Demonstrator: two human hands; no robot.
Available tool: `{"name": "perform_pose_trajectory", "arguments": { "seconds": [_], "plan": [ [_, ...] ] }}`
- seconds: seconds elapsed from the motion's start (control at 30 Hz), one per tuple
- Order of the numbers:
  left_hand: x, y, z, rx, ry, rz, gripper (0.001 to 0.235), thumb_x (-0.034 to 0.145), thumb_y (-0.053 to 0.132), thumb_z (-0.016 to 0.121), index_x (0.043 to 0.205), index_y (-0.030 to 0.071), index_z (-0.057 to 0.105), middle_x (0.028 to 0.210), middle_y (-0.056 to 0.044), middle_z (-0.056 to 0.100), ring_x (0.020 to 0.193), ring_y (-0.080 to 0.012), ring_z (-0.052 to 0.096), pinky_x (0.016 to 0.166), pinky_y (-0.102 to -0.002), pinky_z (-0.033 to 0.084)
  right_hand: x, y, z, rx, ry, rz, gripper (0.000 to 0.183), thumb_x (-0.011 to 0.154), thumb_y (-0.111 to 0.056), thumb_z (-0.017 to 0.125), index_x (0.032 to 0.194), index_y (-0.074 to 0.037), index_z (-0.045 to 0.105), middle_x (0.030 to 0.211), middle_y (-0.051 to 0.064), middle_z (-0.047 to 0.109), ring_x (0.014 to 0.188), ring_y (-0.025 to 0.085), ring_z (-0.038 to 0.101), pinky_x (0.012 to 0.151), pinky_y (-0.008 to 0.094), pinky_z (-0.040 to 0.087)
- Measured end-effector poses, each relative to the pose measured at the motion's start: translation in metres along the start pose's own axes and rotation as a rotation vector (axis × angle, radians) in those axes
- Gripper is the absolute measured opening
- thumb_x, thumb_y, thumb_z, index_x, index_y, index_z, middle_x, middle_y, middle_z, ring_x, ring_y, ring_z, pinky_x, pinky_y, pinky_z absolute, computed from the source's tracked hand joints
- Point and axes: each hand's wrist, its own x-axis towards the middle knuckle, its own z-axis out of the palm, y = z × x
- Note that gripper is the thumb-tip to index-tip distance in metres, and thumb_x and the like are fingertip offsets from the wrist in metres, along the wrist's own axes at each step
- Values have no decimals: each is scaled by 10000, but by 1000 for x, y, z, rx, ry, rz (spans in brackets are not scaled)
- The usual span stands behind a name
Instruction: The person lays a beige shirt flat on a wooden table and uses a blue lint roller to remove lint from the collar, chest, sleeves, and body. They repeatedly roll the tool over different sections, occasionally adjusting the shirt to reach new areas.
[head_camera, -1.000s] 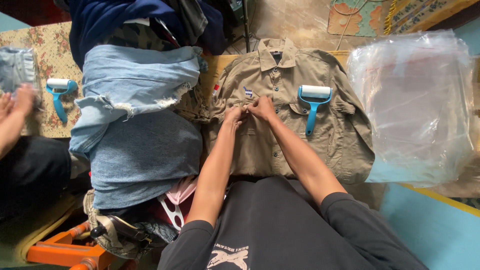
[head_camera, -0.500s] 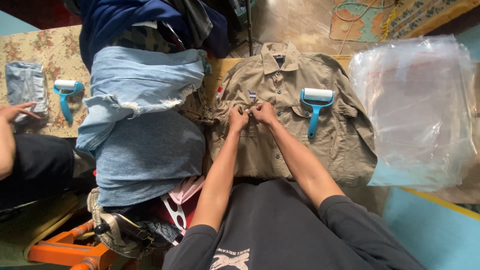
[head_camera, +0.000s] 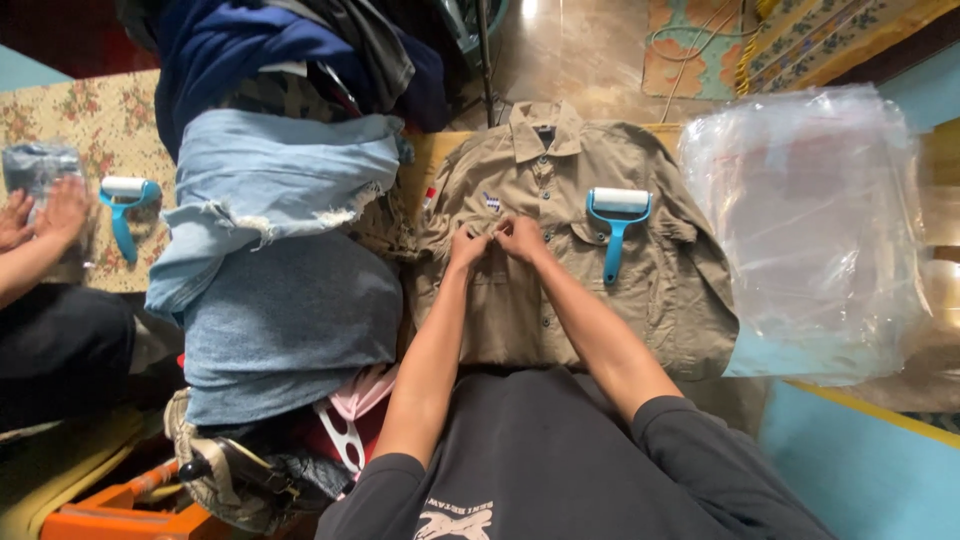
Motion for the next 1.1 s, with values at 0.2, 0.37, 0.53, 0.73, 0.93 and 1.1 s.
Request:
{"name": "perform_pose_trajectory", "arguments": {
  "seconds": [0.2, 0.37, 0.53, 0.73, 0.93, 1.1],
  "plan": [
    [3, -6, 2, -3, -36, -27, 504, 818, 235, 795, 1239, 12, 631, 1231, -254, 677, 1178, -388, 661, 916, -502, 571, -2, -8, -7, 12, -41, -36, 228, 834, -341, 732, 998, -202, 809, 908, 60, 801, 995, 278, 755, 876, 432, 578],
    [6, -13, 9, -120, -19, -28, 428, 806, 189, 807, 1176, 29, 663, 1101, -237, 702, 979, -338, 713, 751, -421, 599, 0, -9, -4, 27, -54, 12, 245, 792, -369, 761, 946, -187, 818, 920, 72, 798, 1021, 306, 747, 883, 448, 572],
    [-12, 4, 8, -179, 6, -18, 433, 766, 211, 859, 1118, 40, 671, 1033, -218, 707, 936, -323, 709, 734, -398, 603, 5, -4, -4, 20, -63, 49, 294, 788, -446, 751, 903, -185, 822, 922, 101, 795, 1033, 350, 733, 889, 483, 568],
    [-22, 3, 18, -246, 12, 50, 337, 787, 156, 783, 1082, 61, 652, 949, -185, 679, 963, -291, 665, 819, -460, 543, 13, 10, 9, -28, -78, 61, 325, 822, -440, 682, 877, -154, 826, 914, 140, 790, 1041, 372, 723, 906, 489, 557],
    [-15, -5, 13, -140, 9, 41, 478, 764, 278, 830, 1183, 127, 657, 1119, -165, 730, 1159, -319, 666, 949, -476, 523, 42, 48, 43, -12, -62, 28, 290, 799, -424, 695, 921, -190, 815, 907, 78, 792, 1036, 301, 735, 894, 451, 567],
    [-19, -8, 13, -322, -13, 65, 380, 803, 137, 794, 1158, 79, 671, 1049, -178, 726, 1049, -255, 671, 915, -416, 536, 51, 61, 57, 138, -96, 93, 312, 824, -403, 650, 967, -166, 794, 950, 103, 783, 1067, 301, 722, 927, 452, 544]
  ]
}}
